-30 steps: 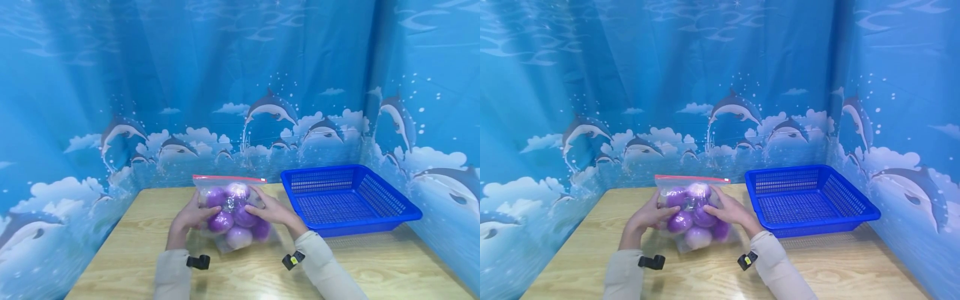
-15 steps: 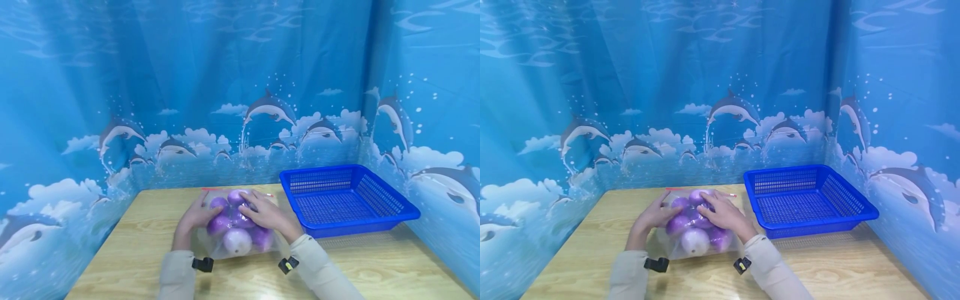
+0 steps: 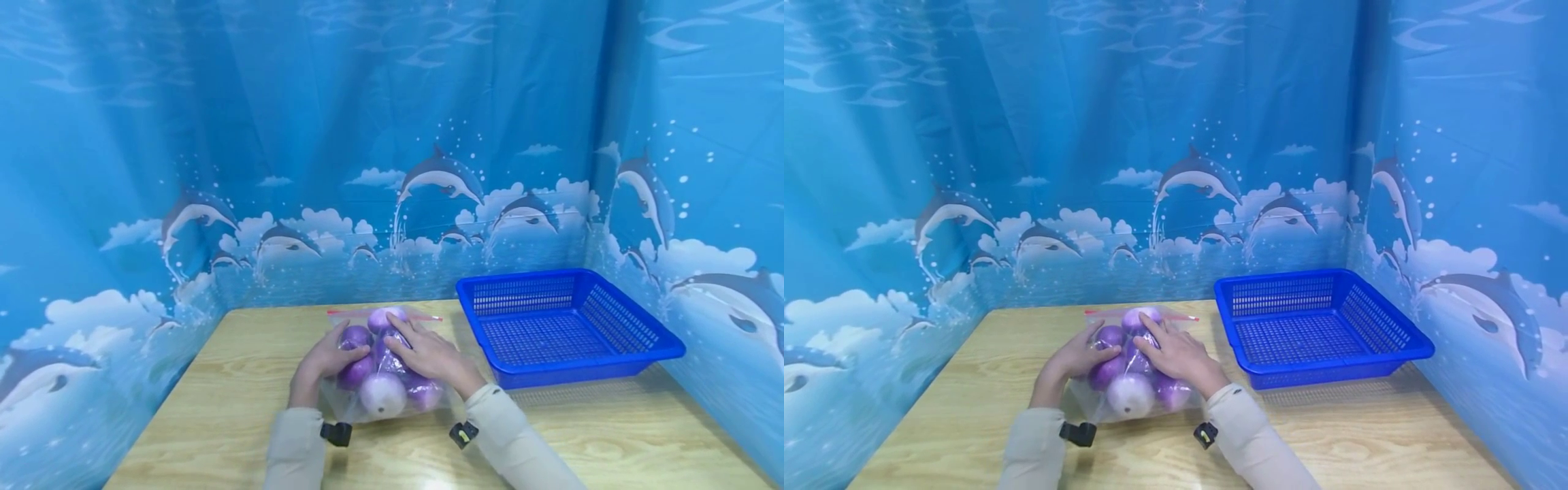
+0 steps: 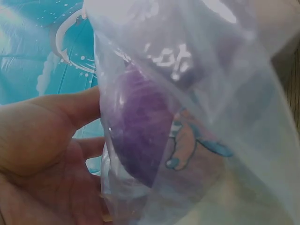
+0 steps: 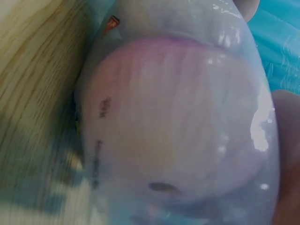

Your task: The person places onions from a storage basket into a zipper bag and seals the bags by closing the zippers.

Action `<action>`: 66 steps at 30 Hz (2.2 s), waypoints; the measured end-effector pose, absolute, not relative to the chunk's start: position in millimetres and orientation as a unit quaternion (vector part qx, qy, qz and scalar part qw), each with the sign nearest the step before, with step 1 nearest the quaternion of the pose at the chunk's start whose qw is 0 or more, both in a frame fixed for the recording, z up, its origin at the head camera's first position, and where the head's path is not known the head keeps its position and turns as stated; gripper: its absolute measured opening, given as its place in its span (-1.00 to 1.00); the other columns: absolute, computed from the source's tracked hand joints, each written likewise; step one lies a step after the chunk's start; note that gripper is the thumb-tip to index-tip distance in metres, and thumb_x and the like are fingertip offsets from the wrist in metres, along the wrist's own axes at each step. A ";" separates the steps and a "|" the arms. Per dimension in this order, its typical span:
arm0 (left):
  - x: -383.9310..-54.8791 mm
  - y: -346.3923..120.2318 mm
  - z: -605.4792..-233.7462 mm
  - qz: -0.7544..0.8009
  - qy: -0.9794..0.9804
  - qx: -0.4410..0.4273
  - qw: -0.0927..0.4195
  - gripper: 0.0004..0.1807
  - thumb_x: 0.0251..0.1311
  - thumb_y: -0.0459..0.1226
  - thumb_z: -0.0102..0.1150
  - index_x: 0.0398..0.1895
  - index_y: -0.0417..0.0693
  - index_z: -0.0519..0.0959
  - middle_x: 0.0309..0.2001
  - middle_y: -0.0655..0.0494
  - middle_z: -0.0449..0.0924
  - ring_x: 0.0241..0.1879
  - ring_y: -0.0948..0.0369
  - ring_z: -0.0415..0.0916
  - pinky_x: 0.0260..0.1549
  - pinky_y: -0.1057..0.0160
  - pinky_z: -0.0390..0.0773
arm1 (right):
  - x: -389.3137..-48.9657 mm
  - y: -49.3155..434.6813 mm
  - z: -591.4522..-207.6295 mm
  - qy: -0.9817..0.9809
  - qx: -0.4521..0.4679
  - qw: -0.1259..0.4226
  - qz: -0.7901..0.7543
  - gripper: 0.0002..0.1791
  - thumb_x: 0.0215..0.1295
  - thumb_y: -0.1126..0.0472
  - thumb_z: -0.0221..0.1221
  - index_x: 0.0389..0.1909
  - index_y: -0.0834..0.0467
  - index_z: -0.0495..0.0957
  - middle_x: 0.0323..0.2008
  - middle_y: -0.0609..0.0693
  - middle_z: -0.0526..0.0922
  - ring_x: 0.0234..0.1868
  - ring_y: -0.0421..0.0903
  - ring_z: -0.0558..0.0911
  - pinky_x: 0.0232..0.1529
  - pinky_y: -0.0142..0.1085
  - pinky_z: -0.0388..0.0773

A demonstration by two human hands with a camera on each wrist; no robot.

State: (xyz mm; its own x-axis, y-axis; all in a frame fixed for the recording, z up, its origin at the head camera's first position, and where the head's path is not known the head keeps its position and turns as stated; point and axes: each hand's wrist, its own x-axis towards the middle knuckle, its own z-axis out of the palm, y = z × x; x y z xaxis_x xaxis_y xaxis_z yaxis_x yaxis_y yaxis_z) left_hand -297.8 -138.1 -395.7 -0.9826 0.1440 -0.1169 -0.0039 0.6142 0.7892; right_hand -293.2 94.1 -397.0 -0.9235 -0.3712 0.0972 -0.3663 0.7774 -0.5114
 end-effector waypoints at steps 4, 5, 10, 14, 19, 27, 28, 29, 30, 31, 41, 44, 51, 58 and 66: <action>-296.7 -138.2 -394.5 0.439 0.893 0.040 0.090 -0.03 0.36 -0.01 0.27 0.67 -0.04 -0.04 0.58 -0.40 0.05 0.48 -0.45 0.14 0.41 -0.44 0.34 | -295.2 95.4 -397.2 0.941 -0.199 0.017 -0.274 -0.26 0.58 -0.38 -0.25 0.66 -0.23 -0.05 0.65 0.16 0.01 0.55 0.35 0.26 0.50 0.37 0.29; -296.5 -138.7 -394.7 0.443 0.891 0.041 0.093 -0.03 0.36 -0.02 0.27 0.67 -0.03 -0.04 0.58 -0.40 0.03 0.48 -0.45 0.14 0.40 -0.44 0.36 | -295.6 95.9 -397.1 0.939 -0.201 0.020 -0.278 -0.25 0.58 -0.37 -0.25 0.66 -0.21 -0.05 0.65 0.16 0.01 0.55 0.35 0.25 0.51 0.37 0.28; -295.0 -142.7 -396.3 0.466 0.877 0.038 0.106 -0.02 0.36 -0.06 0.29 0.68 0.02 -0.08 0.60 -0.38 0.00 0.47 -0.45 0.16 0.37 -0.41 0.41 | -297.0 99.1 -397.7 0.933 -0.203 0.035 -0.296 -0.24 0.59 -0.31 -0.18 0.67 -0.17 -0.08 0.64 0.18 0.04 0.58 0.34 0.20 0.54 0.38 0.21; -296.2 -146.2 -397.3 0.475 0.873 0.044 0.101 -0.02 0.37 -0.12 0.28 0.69 0.08 -0.10 0.60 -0.37 -0.02 0.49 -0.46 0.12 0.39 -0.45 0.35 | -297.8 99.7 -398.6 0.921 -0.217 0.027 -0.323 -0.24 0.58 -0.25 -0.08 0.66 -0.11 -0.02 0.62 0.24 0.08 0.57 0.37 0.21 0.54 0.38 0.20; -300.6 -149.2 -397.9 0.478 0.874 0.056 0.069 -0.07 0.40 -0.19 0.22 0.69 0.18 -0.08 0.60 -0.37 0.00 0.50 -0.46 0.08 0.42 -0.49 0.26 | -301.7 97.0 -400.4 0.902 -0.256 -0.018 -0.347 -0.26 0.57 -0.12 0.03 0.63 0.05 0.10 0.60 0.29 0.13 0.56 0.37 0.24 0.55 0.36 0.21; -304.9 -148.9 -396.6 0.484 0.871 0.062 0.054 -0.09 0.38 -0.27 0.23 0.68 0.08 -0.03 0.55 -0.41 0.12 0.43 -0.44 0.24 0.35 -0.36 0.47 | -308.5 96.0 -404.2 0.901 -0.246 -0.035 -0.357 -0.27 0.56 -0.14 0.04 0.63 -0.02 0.12 0.64 0.27 0.02 0.58 0.37 0.19 0.52 0.41 0.21; -305.2 -148.7 -396.8 0.480 0.873 0.065 0.054 -0.11 0.38 -0.28 0.23 0.67 0.05 0.00 0.56 -0.39 0.11 0.46 -0.44 0.20 0.40 -0.39 0.38 | -308.8 96.2 -404.5 0.901 -0.245 -0.032 -0.356 -0.27 0.57 -0.14 0.04 0.63 -0.03 0.11 0.64 0.28 0.02 0.57 0.38 0.20 0.52 0.41 0.22; -305.3 -148.5 -396.9 0.474 0.876 0.068 0.052 -0.13 0.37 -0.28 0.23 0.66 0.01 0.03 0.56 -0.39 0.11 0.48 -0.43 0.16 0.44 -0.42 0.30 | -309.0 96.5 -404.9 0.903 -0.243 -0.028 -0.353 -0.27 0.57 -0.14 0.03 0.63 -0.03 0.10 0.63 0.28 0.02 0.57 0.39 0.20 0.52 0.40 0.22; -305.4 -148.1 -397.0 0.470 0.878 0.070 0.051 -0.15 0.37 -0.29 0.22 0.65 -0.02 0.06 0.57 -0.37 0.11 0.50 -0.42 0.12 0.47 -0.44 0.21 | -309.3 96.8 -405.4 0.904 -0.242 -0.024 -0.351 -0.27 0.57 -0.15 0.02 0.64 -0.04 0.09 0.63 0.29 0.03 0.56 0.39 0.21 0.52 0.40 0.23; -305.3 -147.6 -396.9 0.465 0.881 0.076 0.050 -0.17 0.37 -0.30 0.22 0.64 -0.06 0.08 0.56 -0.38 0.12 0.51 -0.43 0.09 0.48 -0.46 0.16 | -309.2 97.1 -405.4 0.905 -0.242 -0.021 -0.348 -0.27 0.58 -0.15 0.02 0.64 -0.04 0.08 0.63 0.30 0.03 0.56 0.40 0.21 0.52 0.39 0.23; -302.6 -146.2 -397.6 0.455 0.886 0.073 0.053 -0.17 0.36 -0.33 0.24 0.63 -0.10 0.10 0.52 -0.41 0.18 0.48 -0.43 0.17 0.46 -0.43 0.26 | -304.4 102.9 -405.8 0.917 -0.215 0.021 -0.337 -0.19 0.52 -0.28 0.02 0.66 -0.16 0.00 0.64 0.34 -0.10 0.56 0.47 0.14 0.47 0.50 0.19; -302.9 -145.6 -397.5 0.450 0.889 0.069 0.053 -0.18 0.37 -0.31 0.23 0.63 -0.07 0.11 0.53 -0.40 0.19 0.48 -0.42 0.16 0.46 -0.43 0.26 | -303.8 104.5 -406.1 0.917 -0.204 0.030 -0.342 -0.18 0.50 -0.31 0.02 0.66 -0.19 -0.01 0.63 0.37 -0.14 0.54 0.51 0.14 0.43 0.55 0.19; -300.9 -145.2 -395.9 0.456 0.886 0.055 0.060 -0.17 0.37 -0.31 0.23 0.64 -0.03 0.10 0.54 -0.39 0.16 0.49 -0.43 0.15 0.44 -0.46 0.25 | -304.7 104.5 -406.1 0.914 -0.199 0.037 -0.351 -0.18 0.49 -0.32 0.03 0.65 -0.21 0.00 0.63 0.38 -0.15 0.53 0.52 0.15 0.42 0.56 0.17; -301.1 -144.8 -396.4 0.449 0.890 0.058 0.057 -0.18 0.37 -0.30 0.22 0.64 -0.05 0.09 0.54 -0.39 0.15 0.49 -0.43 0.14 0.45 -0.46 0.23 | -303.9 103.7 -406.7 0.914 -0.193 0.036 -0.354 -0.17 0.49 -0.33 0.02 0.65 -0.22 -0.01 0.63 0.38 -0.15 0.52 0.54 0.15 0.40 0.58 0.18; -301.3 -144.5 -397.2 0.450 0.889 0.056 0.058 -0.19 0.39 -0.31 0.19 0.64 -0.05 0.08 0.55 -0.40 0.13 0.50 -0.44 0.11 0.46 -0.47 0.21 | -303.8 102.4 -407.6 0.915 -0.189 0.036 -0.354 -0.17 0.48 -0.36 0.01 0.65 -0.22 0.00 0.64 0.37 -0.14 0.53 0.54 0.16 0.40 0.59 0.18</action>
